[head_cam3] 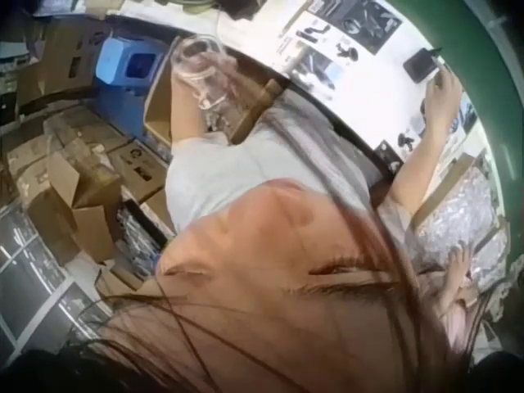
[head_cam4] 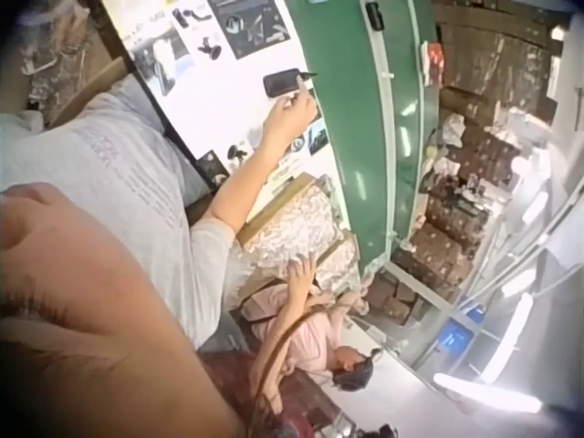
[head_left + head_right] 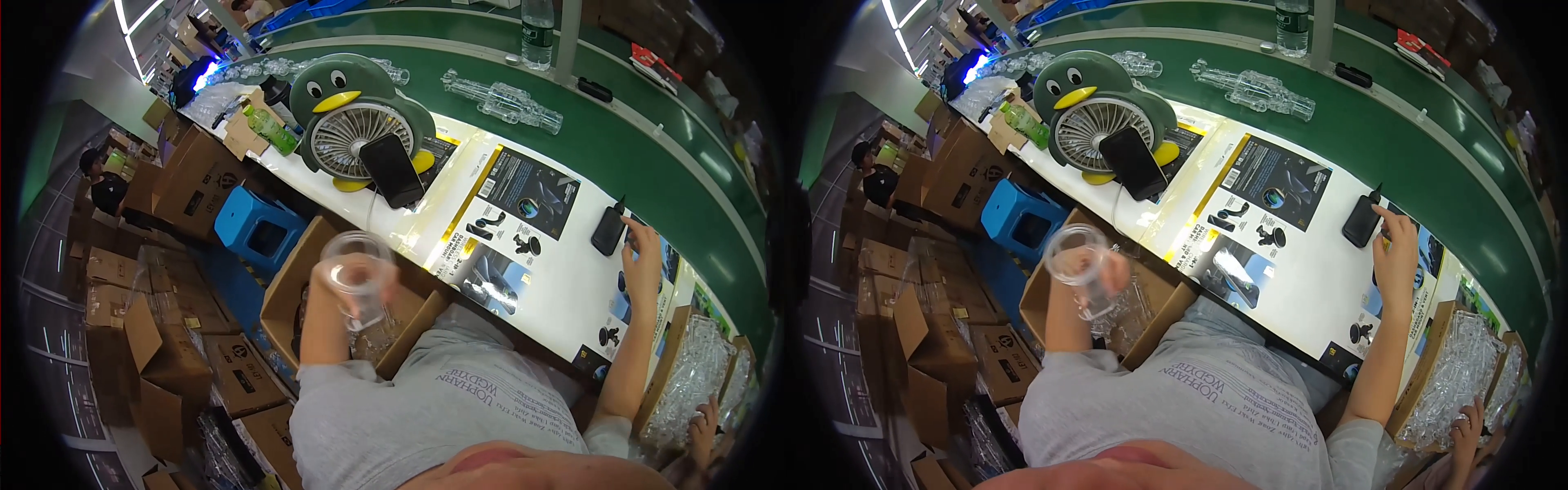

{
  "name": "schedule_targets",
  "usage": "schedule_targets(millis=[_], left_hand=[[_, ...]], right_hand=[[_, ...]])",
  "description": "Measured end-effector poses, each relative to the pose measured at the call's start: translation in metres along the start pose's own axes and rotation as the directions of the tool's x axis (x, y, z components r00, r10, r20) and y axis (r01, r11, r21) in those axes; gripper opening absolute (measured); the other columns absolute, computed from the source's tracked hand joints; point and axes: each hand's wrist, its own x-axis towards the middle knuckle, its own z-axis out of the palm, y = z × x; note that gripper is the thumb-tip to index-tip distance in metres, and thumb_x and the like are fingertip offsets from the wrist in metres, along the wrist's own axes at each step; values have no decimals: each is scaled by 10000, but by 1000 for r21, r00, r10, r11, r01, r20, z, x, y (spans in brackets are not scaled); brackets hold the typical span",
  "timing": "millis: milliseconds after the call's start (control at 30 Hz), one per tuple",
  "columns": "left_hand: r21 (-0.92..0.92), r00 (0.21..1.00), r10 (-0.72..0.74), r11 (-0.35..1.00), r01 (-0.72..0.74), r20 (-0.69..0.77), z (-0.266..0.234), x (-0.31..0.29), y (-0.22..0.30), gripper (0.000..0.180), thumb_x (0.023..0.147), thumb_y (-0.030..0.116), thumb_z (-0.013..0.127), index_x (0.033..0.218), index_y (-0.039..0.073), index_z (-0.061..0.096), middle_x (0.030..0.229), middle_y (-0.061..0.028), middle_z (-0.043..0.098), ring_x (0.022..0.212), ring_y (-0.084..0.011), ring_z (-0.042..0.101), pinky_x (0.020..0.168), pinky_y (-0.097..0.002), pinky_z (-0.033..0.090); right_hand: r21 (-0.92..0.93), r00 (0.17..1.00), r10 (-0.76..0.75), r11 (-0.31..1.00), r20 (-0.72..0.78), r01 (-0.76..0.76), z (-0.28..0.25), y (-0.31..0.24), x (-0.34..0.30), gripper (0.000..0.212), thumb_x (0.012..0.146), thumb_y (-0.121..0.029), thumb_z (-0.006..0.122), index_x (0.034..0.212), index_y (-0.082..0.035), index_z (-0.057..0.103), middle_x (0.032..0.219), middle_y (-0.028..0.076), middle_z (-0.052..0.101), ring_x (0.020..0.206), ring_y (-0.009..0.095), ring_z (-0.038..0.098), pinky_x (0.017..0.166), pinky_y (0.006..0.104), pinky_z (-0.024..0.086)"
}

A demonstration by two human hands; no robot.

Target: The user is assembling and cleaning plastic bottle components at a factory assembly station.

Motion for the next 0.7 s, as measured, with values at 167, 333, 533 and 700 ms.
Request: schedule_targets(millis=[167,333,533,700], left_hand=[[-342,993,-55,936,87,101,-13,106,-38,633,501,188,858,1023,-9,558,1022,-112,573,863,-171,548,771,-313,453],[-257,972,-115,965,59,-207,-21,234,-43,394,799,223,620,1127,50,488,914,-34,556,798,-122,569,718,-264,478],[-223,911,18,967,-119,-412,-41,296,-72,335,801,74,606,1114,47,492,1087,-100,573,994,-182,576,825,-287,467],[-434,896,-49,885,-166,-442,-49,287,-110,302,808,66,595,1094,49,500,1115,-127,565,1063,-237,558,854,-320,461]], right_hand=[[-453,916,-346,796,202,401,8,1,12,474,688,70,475,1102,-126,598,799,76,440,804,249,458,725,341,398],[-474,765,-510,600,394,645,12,17,21,383,703,-24,501,1049,-143,614,764,59,414,785,215,447,785,345,372],[-524,707,-531,477,468,705,15,17,28,279,711,-70,512,973,-110,597,803,70,457,842,223,466,809,342,371],[-513,711,-531,494,461,702,15,26,34,281,719,-78,520,985,-124,601,836,75,488,863,228,484,814,350,369]])
